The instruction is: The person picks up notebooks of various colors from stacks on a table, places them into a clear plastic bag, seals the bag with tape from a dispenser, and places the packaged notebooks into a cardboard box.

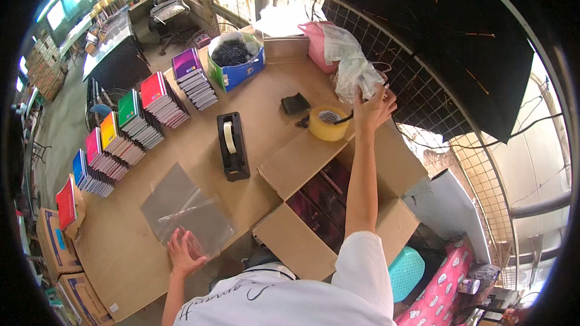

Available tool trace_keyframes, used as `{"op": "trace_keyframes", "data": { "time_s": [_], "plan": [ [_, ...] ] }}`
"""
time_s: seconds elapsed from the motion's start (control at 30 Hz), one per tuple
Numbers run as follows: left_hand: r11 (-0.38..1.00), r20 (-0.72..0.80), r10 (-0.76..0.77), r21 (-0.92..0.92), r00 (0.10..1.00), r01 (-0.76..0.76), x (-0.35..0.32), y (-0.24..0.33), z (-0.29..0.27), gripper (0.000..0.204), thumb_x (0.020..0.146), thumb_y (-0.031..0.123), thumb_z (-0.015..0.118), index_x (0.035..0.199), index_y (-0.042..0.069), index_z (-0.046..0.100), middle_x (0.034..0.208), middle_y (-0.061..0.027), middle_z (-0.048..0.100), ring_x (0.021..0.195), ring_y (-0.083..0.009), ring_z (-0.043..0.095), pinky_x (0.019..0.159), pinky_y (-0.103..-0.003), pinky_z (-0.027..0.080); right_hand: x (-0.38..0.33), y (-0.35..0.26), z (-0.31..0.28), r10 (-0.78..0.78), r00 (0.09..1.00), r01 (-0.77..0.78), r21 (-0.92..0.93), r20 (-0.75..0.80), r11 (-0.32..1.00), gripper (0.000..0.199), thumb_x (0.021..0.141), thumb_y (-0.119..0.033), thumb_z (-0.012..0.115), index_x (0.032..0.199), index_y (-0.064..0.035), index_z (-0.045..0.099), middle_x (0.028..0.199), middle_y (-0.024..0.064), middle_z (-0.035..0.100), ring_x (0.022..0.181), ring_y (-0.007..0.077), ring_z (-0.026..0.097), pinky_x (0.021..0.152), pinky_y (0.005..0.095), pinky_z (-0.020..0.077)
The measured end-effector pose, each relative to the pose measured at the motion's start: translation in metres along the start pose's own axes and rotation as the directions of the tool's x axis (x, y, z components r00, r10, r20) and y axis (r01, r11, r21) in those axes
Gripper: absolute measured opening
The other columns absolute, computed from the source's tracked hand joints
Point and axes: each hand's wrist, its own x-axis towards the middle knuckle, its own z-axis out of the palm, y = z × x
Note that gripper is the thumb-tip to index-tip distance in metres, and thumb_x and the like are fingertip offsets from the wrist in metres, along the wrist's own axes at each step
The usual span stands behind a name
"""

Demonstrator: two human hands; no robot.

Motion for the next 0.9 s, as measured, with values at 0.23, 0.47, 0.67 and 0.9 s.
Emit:
{"op": "trace_keyframes", "data": {
  "time_s": [0.23,0.47,0.67,0.9],
  "plan": [
    [0.992,-0.115,0.093,-0.076,0.989,-0.103,0.009,0.012,-0.015,0.077,0.059,0.019,0.071,0.131,0.011,0.043,0.138,-0.0178,0.035,0.131,-0.0380,0.031,0.108,-0.058,0.023,-0.005,0.078,0.106,0.312,0.795,-0.513,0.302,0.520,0.804,0.051,0.076,-0.033,0.070,0.116,-0.0090,0.051,0.122,0.0188,0.050,0.114,0.0350,0.051,0.097,0.0425,0.0416],
    [0.663,-0.375,0.539,-0.364,0.754,-0.654,0.137,0.155,-0.068,0.053,0.066,0.005,0.068,0.117,0.008,0.054,0.131,-0.0180,0.045,0.124,-0.0370,0.041,0.104,-0.046,0.034,0.016,0.119,0.132,0.294,0.788,-0.351,0.002,0.541,0.936,0.050,0.081,-0.028,0.061,0.125,-0.0088,0.050,0.122,0.0188,0.052,0.114,0.0336,0.052,0.092,0.0399,0.0427],
    [0.466,-0.279,0.781,-0.336,0.559,-0.818,0.294,0.342,0.002,0.059,0.073,0.010,0.069,0.128,0.010,0.047,0.135,-0.0150,0.043,0.125,-0.0360,0.040,0.103,-0.047,0.037,0.048,0.105,0.129,0.404,0.774,-0.376,-0.160,0.487,0.913,0.030,0.081,-0.023,0.068,0.091,0.0042,0.064,0.077,0.0168,0.067,0.056,0.0259,0.063,0.049,0.0356,0.0488],
    [0.535,-0.082,0.832,-0.143,0.548,-0.833,0.368,0.409,0.072,0.060,0.070,0.015,0.076,0.125,0.012,0.050,0.120,-0.0059,0.056,0.122,-0.0283,0.046,0.110,-0.057,0.022,0.052,0.101,0.112,0.443,0.580,-0.602,-0.006,0.684,0.798,0.031,0.073,-0.004,0.071,0.099,0.0054,0.058,0.073,0.0138,0.063,0.048,0.0191,0.060,0.037,0.0327,0.0450]
  ]
}}
